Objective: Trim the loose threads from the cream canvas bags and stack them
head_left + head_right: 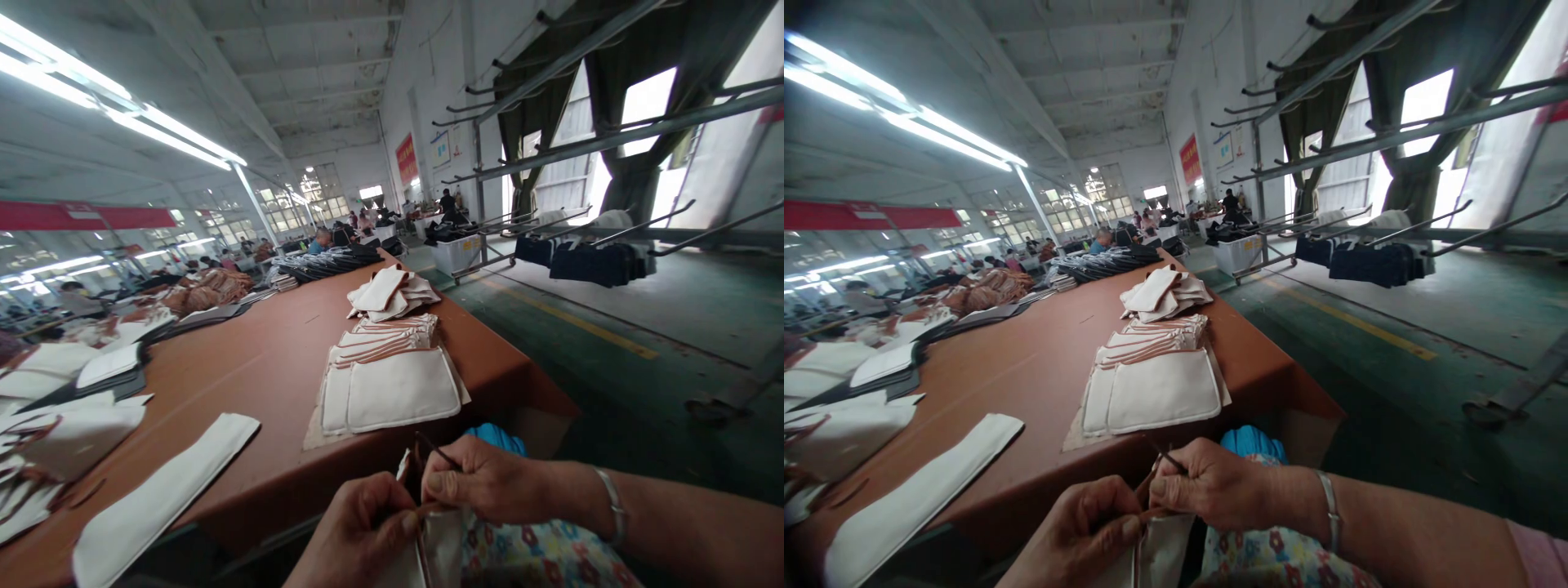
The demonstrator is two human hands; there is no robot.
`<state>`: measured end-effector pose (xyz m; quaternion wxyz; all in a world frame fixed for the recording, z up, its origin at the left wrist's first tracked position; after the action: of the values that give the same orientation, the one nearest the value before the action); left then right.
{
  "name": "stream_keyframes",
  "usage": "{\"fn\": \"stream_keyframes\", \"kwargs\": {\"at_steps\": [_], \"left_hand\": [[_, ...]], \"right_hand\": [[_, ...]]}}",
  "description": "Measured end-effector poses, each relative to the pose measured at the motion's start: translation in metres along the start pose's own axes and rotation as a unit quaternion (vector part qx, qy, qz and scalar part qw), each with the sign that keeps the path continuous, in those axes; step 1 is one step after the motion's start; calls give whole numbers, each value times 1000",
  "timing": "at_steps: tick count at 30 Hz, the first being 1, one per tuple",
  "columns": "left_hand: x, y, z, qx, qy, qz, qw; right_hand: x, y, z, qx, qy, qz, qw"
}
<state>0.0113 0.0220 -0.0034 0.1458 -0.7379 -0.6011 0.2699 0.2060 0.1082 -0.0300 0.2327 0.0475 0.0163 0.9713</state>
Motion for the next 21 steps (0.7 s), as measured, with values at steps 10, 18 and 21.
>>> {"fn": "stream_keyframes", "kwargs": {"at_steps": [10, 18, 21], "left_hand": [[-14, 8, -22, 56, 33, -83, 994], [0, 11, -5, 96, 38, -66, 992], [-3, 7, 1, 16, 19, 35, 999]], "right_hand": [[2, 2, 4, -64, -31, -3, 997], [7, 0, 5, -3, -4, -29, 1000], [6, -1, 7, -3, -4, -25, 1000]]}}
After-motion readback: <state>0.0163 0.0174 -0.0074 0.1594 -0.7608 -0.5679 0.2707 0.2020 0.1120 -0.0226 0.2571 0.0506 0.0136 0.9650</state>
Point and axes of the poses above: each hand's wrist, its own x-axis towards the middle knuckle, its own y-axis out of the palm, z = x × y, the point moved 1 cm from there along x, towards the middle knuckle, and after that the axes turned 9 degrees about x, right-handed, at the moved point
